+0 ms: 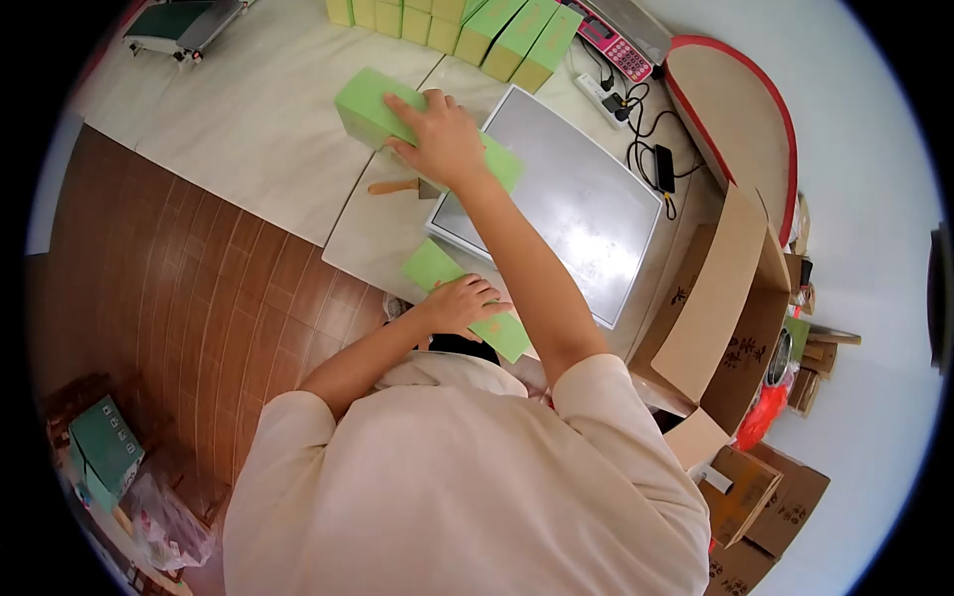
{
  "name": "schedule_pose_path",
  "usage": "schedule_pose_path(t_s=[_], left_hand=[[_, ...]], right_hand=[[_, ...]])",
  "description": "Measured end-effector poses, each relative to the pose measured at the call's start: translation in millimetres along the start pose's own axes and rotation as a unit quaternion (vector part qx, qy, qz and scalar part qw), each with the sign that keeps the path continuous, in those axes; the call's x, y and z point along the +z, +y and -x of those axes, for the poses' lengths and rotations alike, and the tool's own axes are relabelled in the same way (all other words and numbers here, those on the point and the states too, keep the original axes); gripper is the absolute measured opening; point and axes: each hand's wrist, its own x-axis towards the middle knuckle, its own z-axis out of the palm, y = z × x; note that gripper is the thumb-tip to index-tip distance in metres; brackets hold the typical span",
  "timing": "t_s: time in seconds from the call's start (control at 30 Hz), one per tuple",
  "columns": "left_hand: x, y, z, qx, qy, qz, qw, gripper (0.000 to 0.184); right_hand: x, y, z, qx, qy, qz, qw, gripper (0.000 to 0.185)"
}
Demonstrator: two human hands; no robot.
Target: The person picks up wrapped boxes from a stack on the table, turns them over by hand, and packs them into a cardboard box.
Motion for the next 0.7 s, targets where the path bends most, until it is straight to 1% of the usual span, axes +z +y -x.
schedule_pose_path(t_s=[0.1, 0.13, 0.2, 0.23, 0.3, 0.37, 0.5, 0.53, 0.57, 0.6, 0.63, 0.67, 0.7], left_hand=[[1, -1, 0, 0.003, 0.019, 0.014, 1.000, 0.083], [1, 0, 2, 0.002, 0.016, 0.015, 1.000, 0.083], [-1, -2, 0, -0.005, -0.014, 0.065, 0.998, 0.078], [-1, -2, 0, -0.008, -0.009, 0.063, 0.998, 0.078], [0, -1, 0, -0.012, -0.009, 0.060, 0.998, 0.081], [-2, -1, 2, -0.011, -0.006, 0.061, 0.998, 0.083], [7, -2, 4, -0.007, 0.008, 0.065, 0.998, 0.086], [2, -2, 4, -0.011, -0.014, 0.068, 0.998, 0.086], [3, -3, 3, -0.012, -0.001, 0.069, 0.998, 0.086], [4, -3, 3, -0.011, -0.001, 0.081, 0.997, 0.086], [5, -3, 4, -0.006, -0.006, 0.093, 0.996, 0.086], [7, -3, 3, -0.009, -0.004, 0.085, 0.996, 0.085], [7, -3, 3, 0.006, -0.007, 0.089, 0.996, 0.085]], right_hand=[[-6, 1, 7, 0.002, -0.002, -0.014, 1.000, 0.056], [-9, 3, 11, 0.005, 0.002, -0.019, 1.000, 0.056], [-15, 9, 19, 0.000, 0.007, -0.021, 1.000, 0.056], [-17, 12, 25, 0.007, 0.013, -0.019, 1.000, 0.058], [-22, 16, 37, 0.005, 0.021, -0.010, 1.000, 0.059], [-28, 19, 47, 0.034, -0.001, 0.010, 0.999, 0.059], [-50, 26, 63, 0.024, 0.010, 0.026, 0.999, 0.059], [-62, 29, 68, 0.084, 0.026, -0.064, 0.994, 0.059], [-74, 35, 72, 0.145, 0.042, -0.156, 0.976, 0.059], [-83, 47, 77, 0.146, 0.084, -0.210, 0.963, 0.052], [-103, 45, 79, 0.149, 0.084, -0.204, 0.964, 0.052], [-125, 42, 85, 0.221, 0.120, -0.393, 0.885, 0.049], [-142, 40, 93, 0.280, 0.159, -0.562, 0.762, 0.048]])
